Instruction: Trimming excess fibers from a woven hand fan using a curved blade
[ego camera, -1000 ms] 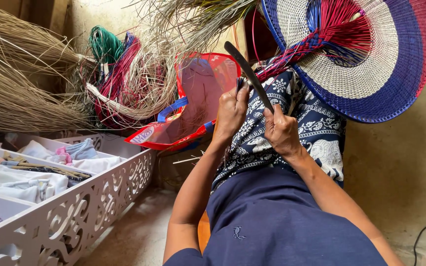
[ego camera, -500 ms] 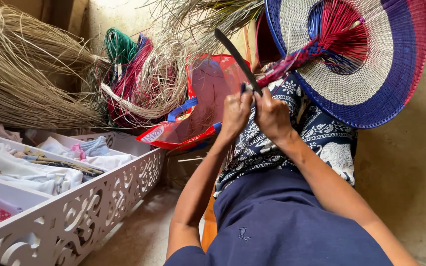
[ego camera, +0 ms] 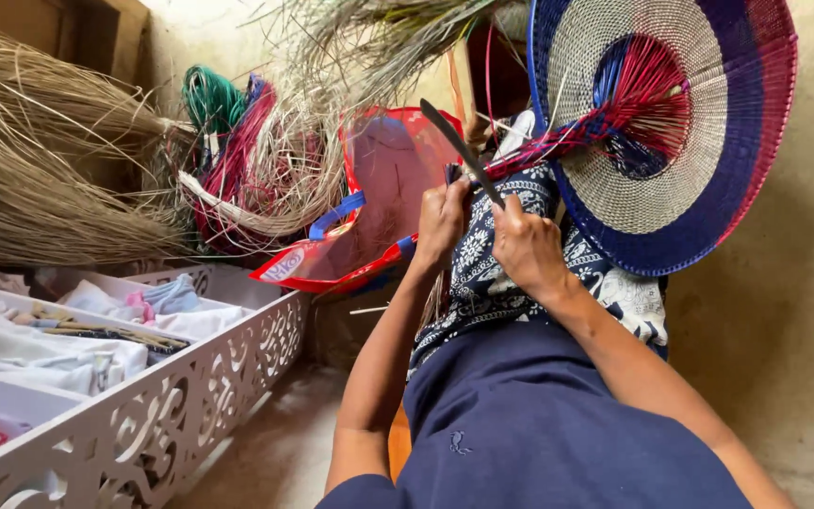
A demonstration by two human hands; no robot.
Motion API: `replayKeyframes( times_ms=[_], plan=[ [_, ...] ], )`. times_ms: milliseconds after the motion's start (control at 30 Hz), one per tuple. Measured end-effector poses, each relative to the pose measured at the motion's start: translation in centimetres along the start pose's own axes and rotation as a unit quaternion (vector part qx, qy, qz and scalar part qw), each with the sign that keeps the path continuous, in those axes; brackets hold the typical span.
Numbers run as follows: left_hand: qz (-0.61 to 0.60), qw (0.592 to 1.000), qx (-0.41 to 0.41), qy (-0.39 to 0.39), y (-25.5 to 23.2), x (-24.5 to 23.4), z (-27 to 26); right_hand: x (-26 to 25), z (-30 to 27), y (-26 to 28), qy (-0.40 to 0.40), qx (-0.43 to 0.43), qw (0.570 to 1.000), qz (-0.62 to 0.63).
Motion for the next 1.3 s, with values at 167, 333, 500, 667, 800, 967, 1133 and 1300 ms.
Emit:
replayKeyframes(
  times_ms=[167, 333, 500, 667, 800, 967, 1133, 1300],
  plan=[
    [0.099, 0.995, 0.031, -0.009, -1.3, 0.0, -1.4, 1.7, -0.1, -0.5, -0.004, 0.017, 0.999, -0.031],
    [0.213, 0.973, 0.082, 0.023, -1.8, 1.2, -1.8, 2.8, 1.8, -2.4, -0.004, 0.026, 1.000, 0.004],
    [0.115, 0.991, 0.045, 0.046, 3.1, 1.9, -0.8, 2.0, 0.8, -3.0, -0.026, 0.018, 0.998, 0.057],
    [0.065, 0.992, 0.021, 0.102, 1.6, 2.2, -1.6, -2.1, -1.3, -4.1, -0.144, 0.050, 0.963, 0.221],
    [0.083, 0.977, 0.145, 0.130, -2.1, 4.0, -3.4, -6.6, -2.5, -3.7, -0.196, 0.063, 0.944, 0.259],
    [0.173, 0.922, 0.279, 0.208, -8.7, 7.3, -7.9, -11.6, -5.4, -2.8, -0.232, 0.118, 0.925, 0.276],
    [0.265, 0.842, 0.414, 0.221, -14.8, 9.8, -11.9, -9.9, -10.9, -10.9, -0.389, 0.122, 0.781, 0.474],
    [0.376, 0.706, 0.576, 0.170, -19.5, 10.9, -14.9, -21.4, -7.7, -4.0, -0.368, 0.017, 0.842, 0.394]
  ],
)
Point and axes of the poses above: each hand's wrist, its own z-axis towards the middle knuckle, its own x-axis out of the palm, y = z × x, the point moved 2 cm from there along z, towards the middle knuckle, and after that the axes turned 10 degrees about -x, right-handed, at the moved point
